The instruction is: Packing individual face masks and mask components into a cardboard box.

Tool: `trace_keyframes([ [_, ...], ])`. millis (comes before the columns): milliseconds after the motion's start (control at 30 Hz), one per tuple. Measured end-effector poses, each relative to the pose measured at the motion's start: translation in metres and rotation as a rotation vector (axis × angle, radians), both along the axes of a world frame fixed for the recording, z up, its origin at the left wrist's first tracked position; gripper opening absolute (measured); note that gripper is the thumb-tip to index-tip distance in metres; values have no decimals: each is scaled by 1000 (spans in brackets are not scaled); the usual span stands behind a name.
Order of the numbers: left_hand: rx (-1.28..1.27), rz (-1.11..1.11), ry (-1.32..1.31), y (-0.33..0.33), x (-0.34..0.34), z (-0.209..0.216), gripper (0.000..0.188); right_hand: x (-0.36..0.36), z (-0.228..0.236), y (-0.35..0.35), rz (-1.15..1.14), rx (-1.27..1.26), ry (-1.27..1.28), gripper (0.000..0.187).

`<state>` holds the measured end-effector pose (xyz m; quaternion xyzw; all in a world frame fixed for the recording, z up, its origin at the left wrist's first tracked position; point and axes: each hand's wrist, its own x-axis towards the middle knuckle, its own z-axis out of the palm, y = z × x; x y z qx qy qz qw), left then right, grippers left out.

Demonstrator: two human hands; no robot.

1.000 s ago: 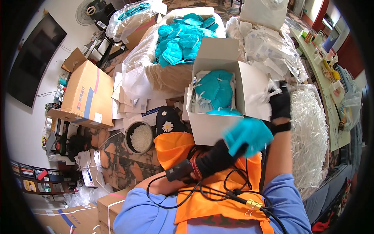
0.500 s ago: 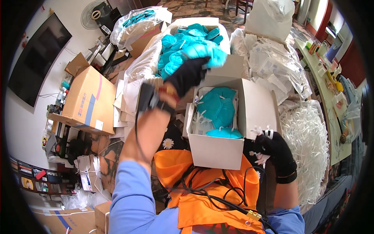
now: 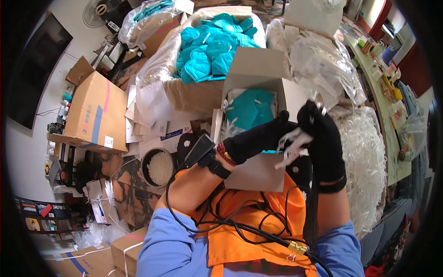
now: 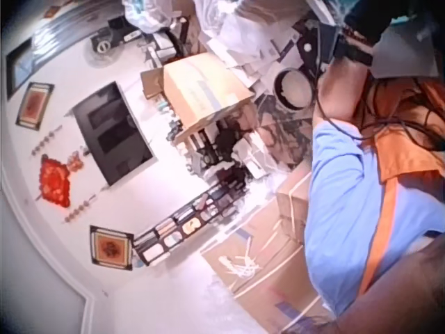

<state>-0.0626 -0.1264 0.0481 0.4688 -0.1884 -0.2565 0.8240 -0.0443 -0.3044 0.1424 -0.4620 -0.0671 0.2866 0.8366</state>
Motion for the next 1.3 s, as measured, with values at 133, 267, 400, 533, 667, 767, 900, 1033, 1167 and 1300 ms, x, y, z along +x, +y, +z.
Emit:
trace_keyframes([
  [133,-7,132,103,-5,-42,6,59,29,-25,-2,-67,28,-162,29],
  [267,139,209,150,-6,-62,25,41,16,-14,-2,-85,-90,-127,24],
  [400,48,175,200,-12,-74,47,32,14,-14,-2,-92,-12,-107,24],
  [533,174,235,121,-16,-77,43,27,19,-21,-3,-72,77,-153,26],
  [667,222,267,210,-23,-78,49,28,17,-19,-6,-39,-40,-234,27],
  [767,140,253,275,-24,-78,41,29,25,-23,-16,69,16,-187,26],
  [900,124,280,280,-21,-83,40,29,21,-24,-17,-256,-291,-458,19],
  [1033,369,290,-151,-17,-84,28,31,31,-34,-27,-204,-82,-271,21],
  [1167,209,240,339,-22,-84,39,27,25,-33,-21,-58,104,-138,24],
  [1300,101,229,344,-25,-85,37,25,10,-11,-8,-192,-20,-143,21],
])
